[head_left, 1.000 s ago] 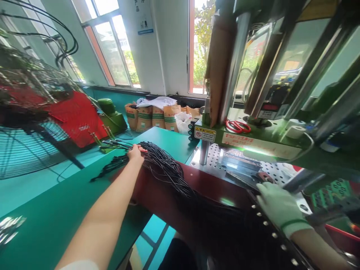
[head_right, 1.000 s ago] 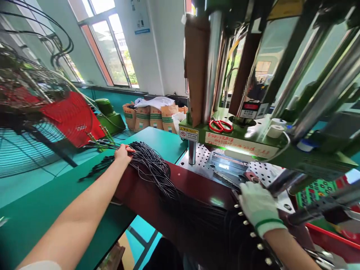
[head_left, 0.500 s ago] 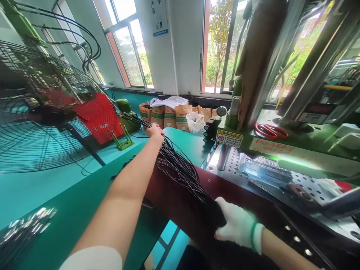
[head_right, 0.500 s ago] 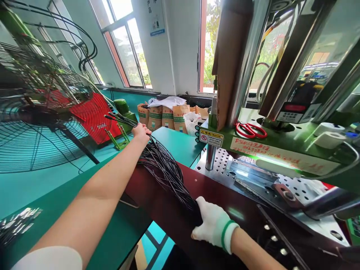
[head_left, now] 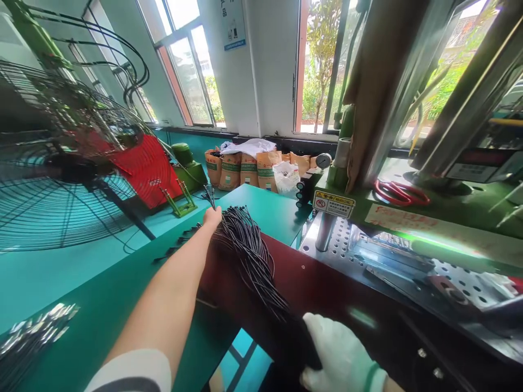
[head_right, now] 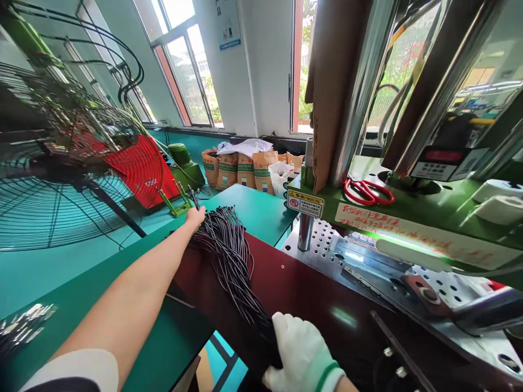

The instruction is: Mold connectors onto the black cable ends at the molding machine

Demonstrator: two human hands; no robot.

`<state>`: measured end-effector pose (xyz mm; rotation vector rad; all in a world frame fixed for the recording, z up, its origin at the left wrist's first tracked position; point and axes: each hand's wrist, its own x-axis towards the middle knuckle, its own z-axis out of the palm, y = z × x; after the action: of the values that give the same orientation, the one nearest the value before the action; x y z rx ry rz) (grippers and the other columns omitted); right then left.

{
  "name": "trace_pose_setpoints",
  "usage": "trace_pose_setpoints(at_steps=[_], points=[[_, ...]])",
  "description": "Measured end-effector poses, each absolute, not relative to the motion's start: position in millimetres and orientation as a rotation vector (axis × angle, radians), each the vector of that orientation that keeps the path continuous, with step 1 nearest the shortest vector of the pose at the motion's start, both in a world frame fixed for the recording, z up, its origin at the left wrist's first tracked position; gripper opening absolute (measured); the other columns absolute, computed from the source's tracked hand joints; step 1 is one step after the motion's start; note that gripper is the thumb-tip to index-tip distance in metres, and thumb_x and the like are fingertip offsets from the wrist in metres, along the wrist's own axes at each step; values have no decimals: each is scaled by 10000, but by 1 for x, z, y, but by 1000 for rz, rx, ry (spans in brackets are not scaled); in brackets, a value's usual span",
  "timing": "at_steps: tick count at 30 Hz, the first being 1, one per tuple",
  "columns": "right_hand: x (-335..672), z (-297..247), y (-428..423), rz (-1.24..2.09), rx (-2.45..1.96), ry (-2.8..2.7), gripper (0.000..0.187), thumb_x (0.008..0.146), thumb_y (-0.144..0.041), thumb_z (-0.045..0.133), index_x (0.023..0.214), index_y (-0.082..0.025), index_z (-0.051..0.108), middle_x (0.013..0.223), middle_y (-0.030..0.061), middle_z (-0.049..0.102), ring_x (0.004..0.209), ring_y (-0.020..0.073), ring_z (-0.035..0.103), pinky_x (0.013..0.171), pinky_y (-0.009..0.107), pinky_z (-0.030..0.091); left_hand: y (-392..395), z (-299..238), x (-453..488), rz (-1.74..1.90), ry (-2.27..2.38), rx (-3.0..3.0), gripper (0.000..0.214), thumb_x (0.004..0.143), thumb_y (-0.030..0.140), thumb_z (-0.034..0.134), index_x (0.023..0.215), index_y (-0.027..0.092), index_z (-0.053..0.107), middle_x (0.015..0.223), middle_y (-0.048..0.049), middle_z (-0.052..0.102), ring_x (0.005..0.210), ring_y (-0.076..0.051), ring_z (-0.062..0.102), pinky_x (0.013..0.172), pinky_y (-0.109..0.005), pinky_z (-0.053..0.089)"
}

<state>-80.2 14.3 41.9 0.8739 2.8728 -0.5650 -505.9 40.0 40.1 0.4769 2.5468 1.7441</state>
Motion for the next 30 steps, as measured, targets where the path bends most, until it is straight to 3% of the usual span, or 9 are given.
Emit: trace_pose_setpoints(at_steps=[5,12,17,19,23,26,30], points=[[-79,37,15,-581,888,2869,300,559,-288,583,835,-192,511,803,52,588,718,226,567,614,280,374,73,50,-508,1654,2572,549,300,880,356,425,1039,125,531,882,-40,592,703,-112,576,624,-281,502],[-75,18,16,-554,865,3033,341,575,-297,593,893,-215,503,792,24,584,695,208,564,581,263,353,110,27,-489,1362,2704,589,328,834,336,511,1104,150,511,1101,-80,538,952,-190,544,808,-395,462],[-76,13,18,-523,830,3026,296,600,-312,589,863,-210,500,775,23,579,650,196,553,532,257,319,102,20,-469,1153,2742,955,419,810,339,484,1160,109,461,1231,-204,445,1148,-317,417,899,-431,355],[-77,13,18,-542,827,3024,298,602,-321,592,860,-205,502,768,25,578,644,194,553,538,258,322,95,20,-460,1034,2630,1246,364,816,350,452,1123,162,504,1210,-145,493,1124,-268,453,916,-366,349],[-78,15,17,-585,855,3021,285,610,-330,591,852,-201,511,758,26,585,650,194,559,563,259,340,80,13,-444,675,2251,1725,206,730,418,559,834,258,637,969,-1,641,981,-177,549,931,-261,334],[-77,21,16,-614,887,2996,277,620,-342,588,849,-202,521,759,28,592,658,196,563,572,259,350,72,8,-441,487,2127,1868,260,740,485,521,769,254,637,910,-3,653,959,-186,553,978,-297,276],[-76,33,17,-682,900,2912,337,595,-346,604,894,-209,531,788,24,602,709,204,575,610,261,365,57,15,-452,357,2063,1983,351,777,527,445,877,237,616,985,-42,632,982,-197,538,947,-289,298]])
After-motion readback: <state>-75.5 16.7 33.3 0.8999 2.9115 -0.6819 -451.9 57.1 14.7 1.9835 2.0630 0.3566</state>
